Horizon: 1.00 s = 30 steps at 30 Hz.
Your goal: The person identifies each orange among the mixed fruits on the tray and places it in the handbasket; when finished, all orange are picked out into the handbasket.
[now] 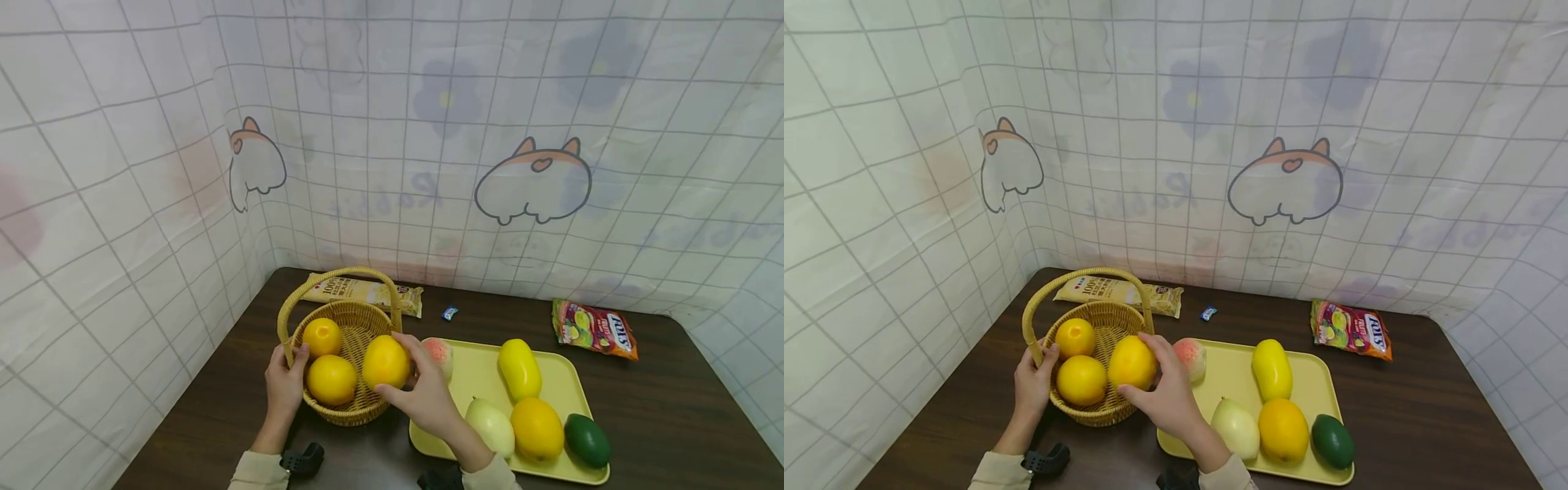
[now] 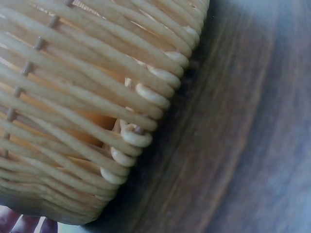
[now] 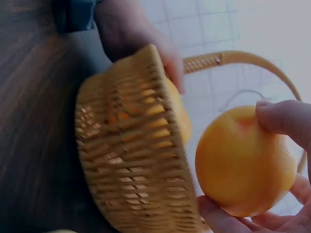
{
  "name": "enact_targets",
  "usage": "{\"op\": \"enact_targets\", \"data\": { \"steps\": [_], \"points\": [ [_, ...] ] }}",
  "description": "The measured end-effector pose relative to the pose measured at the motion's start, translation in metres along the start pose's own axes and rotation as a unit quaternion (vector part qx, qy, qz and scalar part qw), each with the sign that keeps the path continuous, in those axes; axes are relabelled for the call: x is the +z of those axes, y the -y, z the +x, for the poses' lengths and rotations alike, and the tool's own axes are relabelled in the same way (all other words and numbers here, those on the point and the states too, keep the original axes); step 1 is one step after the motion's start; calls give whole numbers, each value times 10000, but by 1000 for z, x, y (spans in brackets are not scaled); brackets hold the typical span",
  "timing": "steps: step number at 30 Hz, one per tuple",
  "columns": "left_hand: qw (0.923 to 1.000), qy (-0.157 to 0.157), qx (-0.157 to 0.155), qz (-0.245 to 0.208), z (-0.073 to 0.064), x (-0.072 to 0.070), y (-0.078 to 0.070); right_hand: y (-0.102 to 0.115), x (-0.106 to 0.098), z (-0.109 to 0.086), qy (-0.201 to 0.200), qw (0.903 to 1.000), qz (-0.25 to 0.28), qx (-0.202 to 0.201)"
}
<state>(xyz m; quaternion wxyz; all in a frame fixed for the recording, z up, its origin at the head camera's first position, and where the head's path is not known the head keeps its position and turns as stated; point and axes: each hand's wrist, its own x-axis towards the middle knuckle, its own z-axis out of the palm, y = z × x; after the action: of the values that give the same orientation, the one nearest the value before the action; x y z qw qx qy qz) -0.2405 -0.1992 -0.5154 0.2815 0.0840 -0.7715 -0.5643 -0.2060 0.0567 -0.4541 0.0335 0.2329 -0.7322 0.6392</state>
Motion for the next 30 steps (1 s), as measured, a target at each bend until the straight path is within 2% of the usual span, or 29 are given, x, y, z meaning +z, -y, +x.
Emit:
{"op": "enact_targets", "data": {
  "steps": [4,13,23,30],
  "points": [
    [10000,-2,61,22,0,1,1,-4,9,2,-146,9996,-218,-95],
    [10000,28,75,17,1,1,1,-6,21,7,-198,9986,-463,-157],
    [9999,24,97,39,0,0,1,-5,23,7,-226,9945,-1007,-147],
    [10000,35,49,12,0,0,3,-6,25,9,-328,9927,-1159,-84]
  ]
}}
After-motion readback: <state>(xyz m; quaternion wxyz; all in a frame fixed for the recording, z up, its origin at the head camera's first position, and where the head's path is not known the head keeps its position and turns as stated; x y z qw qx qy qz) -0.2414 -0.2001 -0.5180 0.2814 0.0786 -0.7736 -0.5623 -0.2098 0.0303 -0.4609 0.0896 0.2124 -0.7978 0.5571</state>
